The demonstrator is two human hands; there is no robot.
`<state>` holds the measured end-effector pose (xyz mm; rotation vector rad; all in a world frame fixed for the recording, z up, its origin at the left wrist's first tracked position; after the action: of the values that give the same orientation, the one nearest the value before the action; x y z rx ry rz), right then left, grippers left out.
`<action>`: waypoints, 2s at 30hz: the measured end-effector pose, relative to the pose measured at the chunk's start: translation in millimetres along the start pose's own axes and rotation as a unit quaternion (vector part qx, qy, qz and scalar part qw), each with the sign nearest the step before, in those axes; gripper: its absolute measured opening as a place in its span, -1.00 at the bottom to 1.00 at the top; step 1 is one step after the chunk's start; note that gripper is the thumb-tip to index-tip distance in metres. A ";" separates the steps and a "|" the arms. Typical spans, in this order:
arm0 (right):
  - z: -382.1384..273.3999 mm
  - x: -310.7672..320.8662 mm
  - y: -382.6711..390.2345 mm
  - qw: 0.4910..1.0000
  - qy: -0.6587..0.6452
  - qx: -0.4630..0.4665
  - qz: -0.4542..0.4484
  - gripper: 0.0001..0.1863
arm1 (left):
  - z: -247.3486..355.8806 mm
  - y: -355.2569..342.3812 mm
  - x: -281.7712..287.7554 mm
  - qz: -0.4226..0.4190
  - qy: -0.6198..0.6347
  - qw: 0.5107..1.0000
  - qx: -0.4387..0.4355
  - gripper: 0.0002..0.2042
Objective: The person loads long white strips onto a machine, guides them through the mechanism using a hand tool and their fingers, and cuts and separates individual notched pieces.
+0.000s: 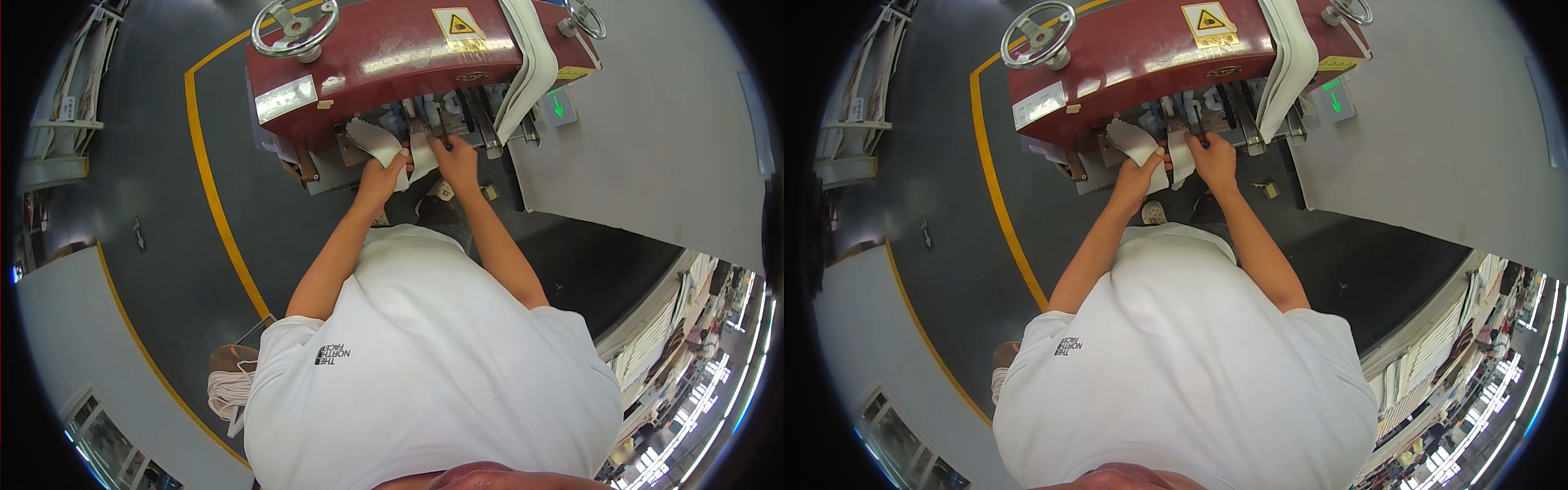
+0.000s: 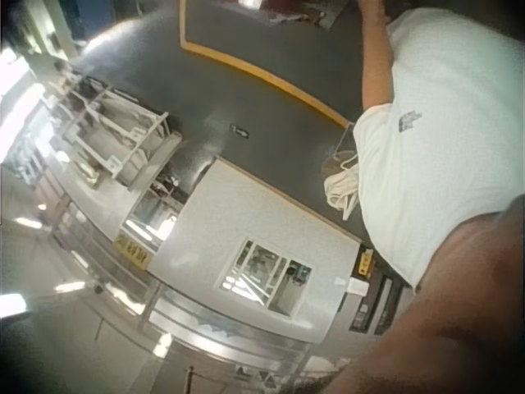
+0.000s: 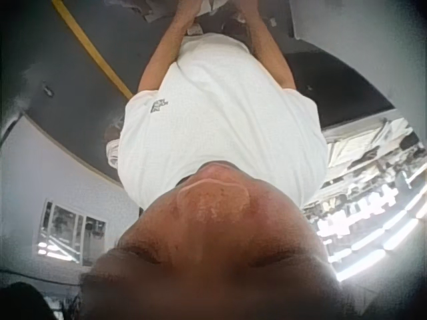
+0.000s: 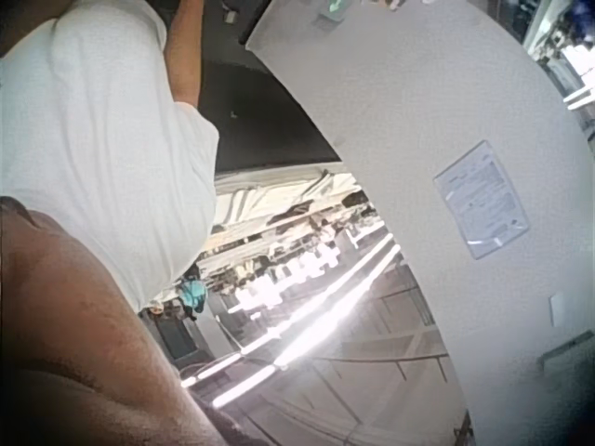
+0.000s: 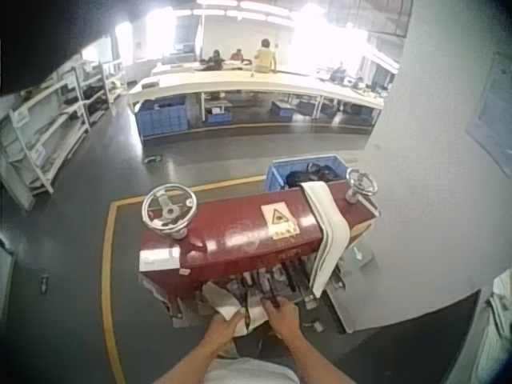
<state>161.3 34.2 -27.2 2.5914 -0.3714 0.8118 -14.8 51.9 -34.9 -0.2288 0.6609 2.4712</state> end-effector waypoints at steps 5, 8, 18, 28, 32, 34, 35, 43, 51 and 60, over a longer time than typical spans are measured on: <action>-56.7 29.0 24.0 0.985 0.072 0.154 0.040 -0.68 | -13.9 -3.6 8.1 -0.005 0.057 0.998 0.011 -0.67; -83.5 20.0 22.7 0.970 0.166 0.174 -0.022 -0.74 | -13.4 -6.6 6.9 -0.013 0.059 0.998 0.005 -0.67; -106.5 15.3 6.6 0.945 0.282 0.159 -0.047 -0.77 | -16.0 -6.8 6.2 -0.021 0.073 0.997 -0.010 -0.69; -99.5 -0.5 -4.1 0.953 0.270 0.116 -0.080 -0.75 | -10.6 -11.2 9.2 -0.009 0.037 0.999 0.000 -0.70; -97.5 -1.0 -10.7 0.957 0.242 0.143 -0.068 -0.78 | 0.1 -8.7 8.1 0.003 0.034 0.999 -0.011 -0.71; -95.5 2.4 -4.6 0.959 0.238 0.137 -0.066 -0.79 | -3.2 -6.0 6.9 0.007 0.042 0.999 -0.017 -0.71; -95.7 3.6 -3.0 0.960 0.235 0.133 -0.067 -0.80 | -4.2 -4.9 8.0 0.013 0.052 0.998 -0.025 -0.71; -95.4 -2.6 -10.3 0.955 0.254 0.132 -0.074 -0.80 | -1.4 0.8 1.7 -0.011 0.028 0.999 -0.016 -0.69; -83.1 4.0 -2.0 0.961 0.226 0.156 -0.028 -0.76 | -6.9 7.4 0.2 -0.011 0.100 0.995 -0.004 -0.65; -85.1 -9.3 -24.2 0.949 0.286 0.119 -0.059 -0.79 | -0.4 12.8 -0.8 -0.031 0.084 0.996 -0.001 -0.60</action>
<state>121.4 94.8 24.3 2.4001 0.0586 1.5783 -21.3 42.1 -29.8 -0.4555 0.7112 2.4111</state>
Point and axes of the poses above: each hand's wrist, its own y-axis away from the middle knuckle, its own x-axis out of the back of the hand, z = x × y, the point moved 8 cm from there along -y, towards the middle knuckle, and after that the axes turned 11 degrees about -z, right-handed, at the moved point
